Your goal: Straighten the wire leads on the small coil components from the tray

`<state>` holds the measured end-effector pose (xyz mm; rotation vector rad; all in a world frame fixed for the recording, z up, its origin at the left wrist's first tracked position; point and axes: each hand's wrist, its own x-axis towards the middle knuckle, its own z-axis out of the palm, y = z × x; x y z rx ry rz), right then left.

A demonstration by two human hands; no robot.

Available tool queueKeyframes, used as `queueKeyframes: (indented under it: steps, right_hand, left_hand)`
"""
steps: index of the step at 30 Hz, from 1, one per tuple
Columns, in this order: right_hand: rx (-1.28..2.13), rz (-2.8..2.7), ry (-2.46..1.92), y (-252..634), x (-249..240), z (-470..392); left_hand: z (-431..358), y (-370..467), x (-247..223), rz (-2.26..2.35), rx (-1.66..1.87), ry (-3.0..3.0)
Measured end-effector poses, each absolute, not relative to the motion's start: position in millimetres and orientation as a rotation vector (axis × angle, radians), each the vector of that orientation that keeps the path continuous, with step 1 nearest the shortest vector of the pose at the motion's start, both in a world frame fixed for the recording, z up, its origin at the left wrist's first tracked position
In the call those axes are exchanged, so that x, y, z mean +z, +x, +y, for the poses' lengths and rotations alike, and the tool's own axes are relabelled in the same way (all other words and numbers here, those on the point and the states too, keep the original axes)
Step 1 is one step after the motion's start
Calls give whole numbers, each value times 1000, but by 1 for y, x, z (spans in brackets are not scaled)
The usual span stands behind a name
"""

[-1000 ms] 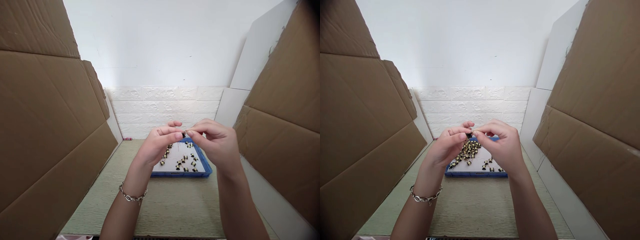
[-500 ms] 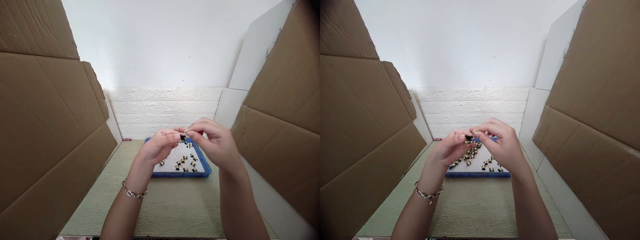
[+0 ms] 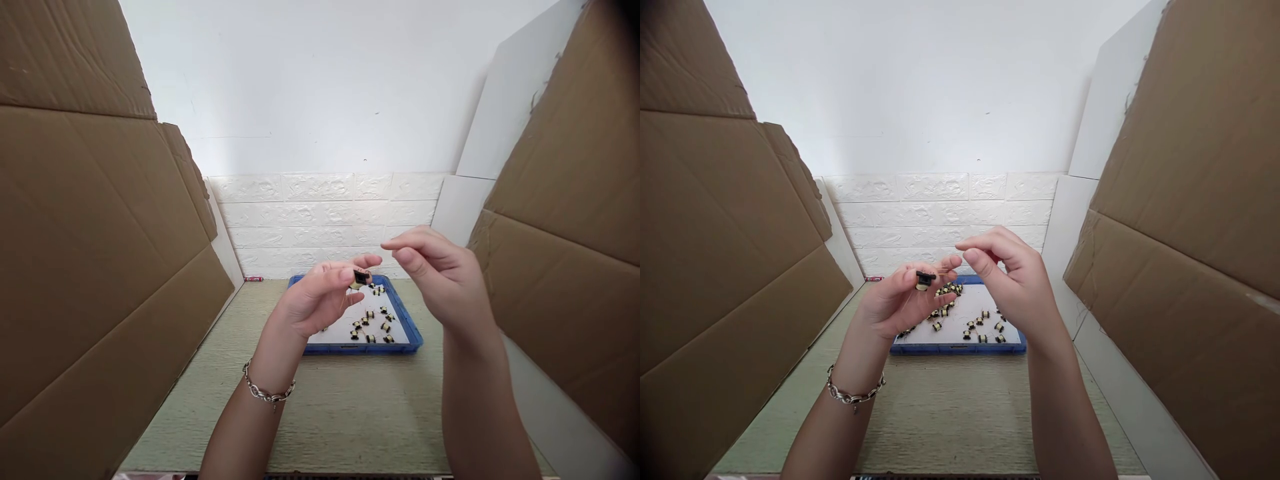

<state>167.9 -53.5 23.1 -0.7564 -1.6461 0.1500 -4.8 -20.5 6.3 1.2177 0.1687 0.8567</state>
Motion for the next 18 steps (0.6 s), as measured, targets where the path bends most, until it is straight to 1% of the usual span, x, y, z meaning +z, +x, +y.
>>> queueKeyframes:
  steps: [9,14,18]
  right_hand:
    - [523,-1710,-641,164,24,-55]
    - [638,-1674,-595,162,23,-50]
    - [796,-1619,-565,163,20,-43]
  left_hand:
    - [-23,4,7,230,834,1158]
    - [-23,7,5,200,820,1093]
    - [-24,9,5,181,815,1025]
